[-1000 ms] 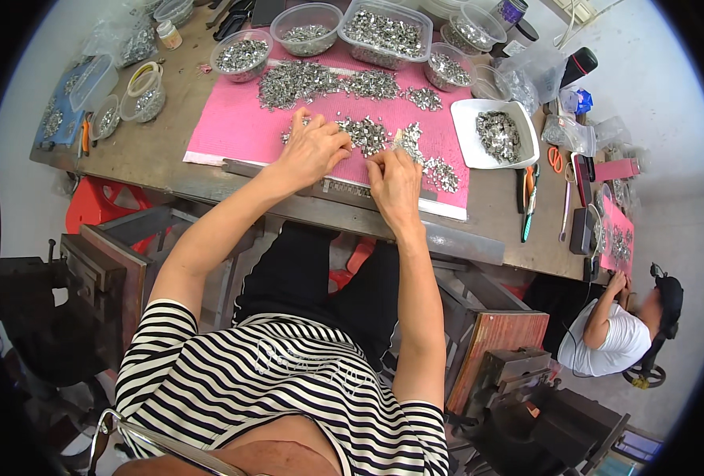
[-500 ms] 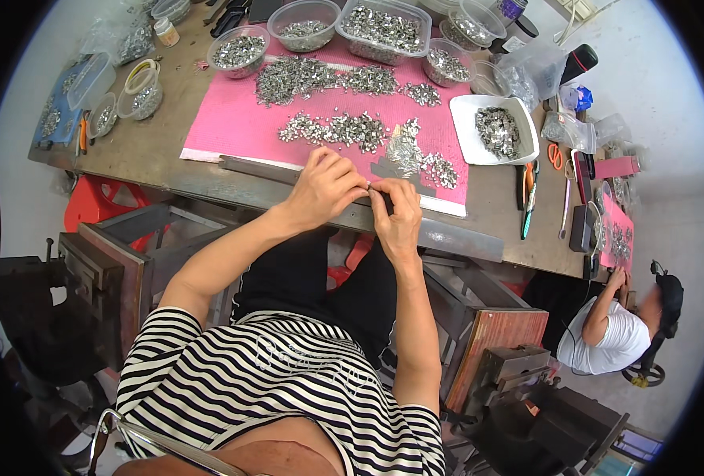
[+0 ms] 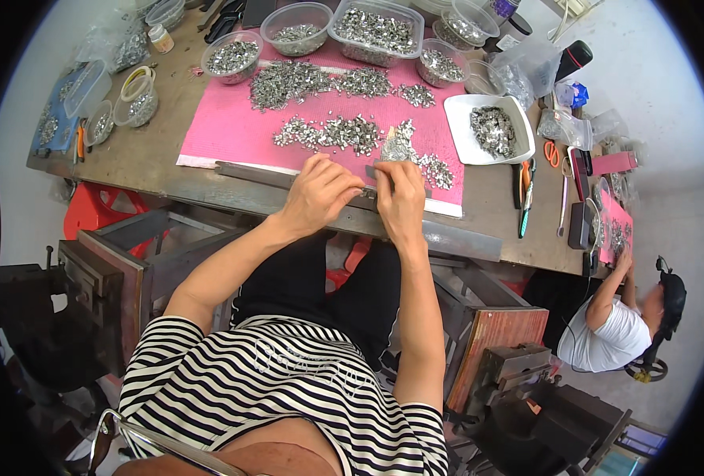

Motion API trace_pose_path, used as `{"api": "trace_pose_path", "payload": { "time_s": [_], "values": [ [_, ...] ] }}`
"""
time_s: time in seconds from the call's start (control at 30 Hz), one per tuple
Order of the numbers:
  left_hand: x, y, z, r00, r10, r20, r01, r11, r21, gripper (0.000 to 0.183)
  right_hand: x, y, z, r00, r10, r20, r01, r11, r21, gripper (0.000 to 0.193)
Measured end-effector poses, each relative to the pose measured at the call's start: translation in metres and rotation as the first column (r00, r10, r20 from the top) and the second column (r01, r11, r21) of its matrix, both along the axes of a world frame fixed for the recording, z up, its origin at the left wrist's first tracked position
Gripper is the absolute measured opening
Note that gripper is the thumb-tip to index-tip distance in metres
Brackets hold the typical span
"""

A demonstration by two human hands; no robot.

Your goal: The person places small metal pieces into a metal holder by hand, places the holder into a press machine to press it, and then continues loading metal pieces into the holder.

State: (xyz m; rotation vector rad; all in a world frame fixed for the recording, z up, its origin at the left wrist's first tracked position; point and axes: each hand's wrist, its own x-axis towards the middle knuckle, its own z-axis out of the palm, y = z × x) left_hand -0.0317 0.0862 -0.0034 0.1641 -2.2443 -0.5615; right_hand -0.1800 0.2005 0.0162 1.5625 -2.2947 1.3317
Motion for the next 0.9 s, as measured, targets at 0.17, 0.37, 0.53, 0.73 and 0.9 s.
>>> {"api": "trace_pose_path", "payload": {
  "time_s": [0.17,0.37,0.53,0.73,0.9],
  "values": [
    [-0.003,-0.001,-0.002,0.991,0.009,-0.134,-0.002,0.998,0.056,0.018,-0.015,-0.032,-0.008,0.975,-0.005,-0.223,0.023,0.997,0.079,0.012],
    [-0.004,-0.002,0.0,0.982,0.022,-0.189,0.003,0.991,0.133,0.019,-0.018,-0.033,-0.011,0.968,-0.024,-0.248,0.059,0.989,0.134,0.008],
    [-0.002,-0.002,-0.001,0.982,0.029,-0.188,-0.004,0.991,0.136,0.02,0.001,0.004,0.013,0.993,0.097,-0.062,-0.092,0.992,0.09,0.003],
    [0.004,-0.002,0.0,0.977,0.046,-0.207,-0.019,0.991,0.13,0.018,0.015,0.018,0.003,0.974,0.109,-0.198,-0.101,0.994,0.049,0.01],
    [0.045,-0.02,0.003,0.968,0.2,-0.151,-0.191,0.979,0.077,0.015,0.014,0.021,-0.007,0.982,0.111,-0.153,-0.111,0.994,0.005,0.011]
  ]
}}
